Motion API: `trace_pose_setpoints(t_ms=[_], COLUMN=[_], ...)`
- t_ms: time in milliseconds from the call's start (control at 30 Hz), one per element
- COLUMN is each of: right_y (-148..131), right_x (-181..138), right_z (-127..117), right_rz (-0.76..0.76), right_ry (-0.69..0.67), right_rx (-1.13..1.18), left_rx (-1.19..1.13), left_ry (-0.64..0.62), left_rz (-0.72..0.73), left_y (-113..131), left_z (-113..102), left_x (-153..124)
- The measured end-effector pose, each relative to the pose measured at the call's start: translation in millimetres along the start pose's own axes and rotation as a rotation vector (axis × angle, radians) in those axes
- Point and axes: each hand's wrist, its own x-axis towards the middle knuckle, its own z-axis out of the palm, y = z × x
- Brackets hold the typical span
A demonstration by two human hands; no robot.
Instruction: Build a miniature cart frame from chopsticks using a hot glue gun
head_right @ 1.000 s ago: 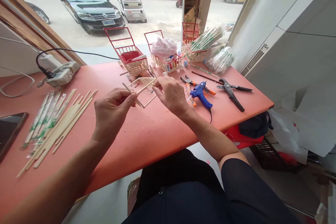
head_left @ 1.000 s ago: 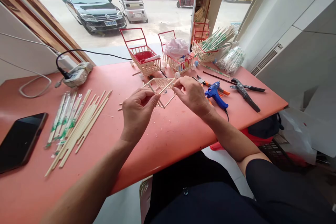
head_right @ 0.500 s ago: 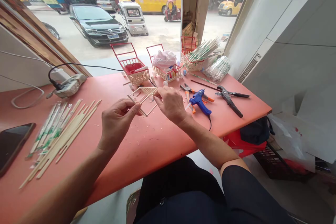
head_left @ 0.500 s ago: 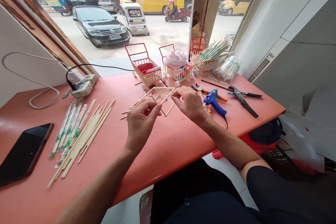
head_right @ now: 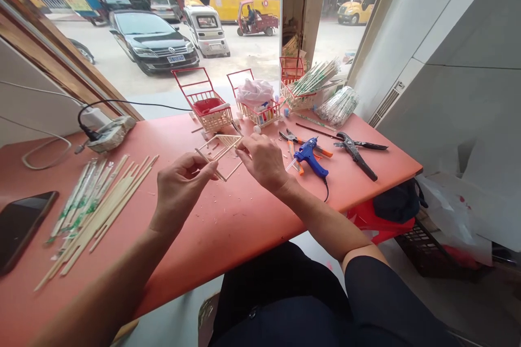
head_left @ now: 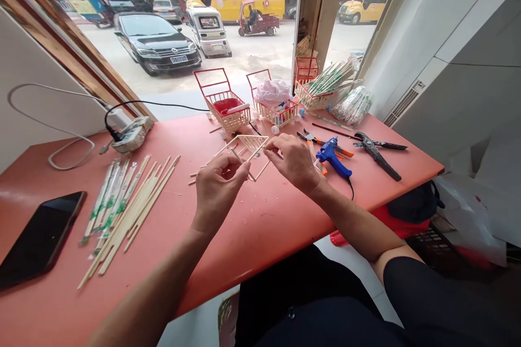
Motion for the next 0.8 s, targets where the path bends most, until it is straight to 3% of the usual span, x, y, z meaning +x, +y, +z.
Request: trace_pose_setpoints(t_ms=[233,600,800], right_y=[-4,-5,-7], right_x=[0,-2,-2], right_z=[2,-9,-12], right_rz=[-0.020,0.051,0.027], right_ry=[0.012,0.096,0.057], right_rx=[0.005,0.230,0.253], left_rx=[-0.015,0.027,0.031], left_ry=[0.038,0.045,0.053], left_rz=[-0.054,0.037,0.038], left_y=[1,7,7], left_z=[2,0,-1], left_x=[0,-2,-3])
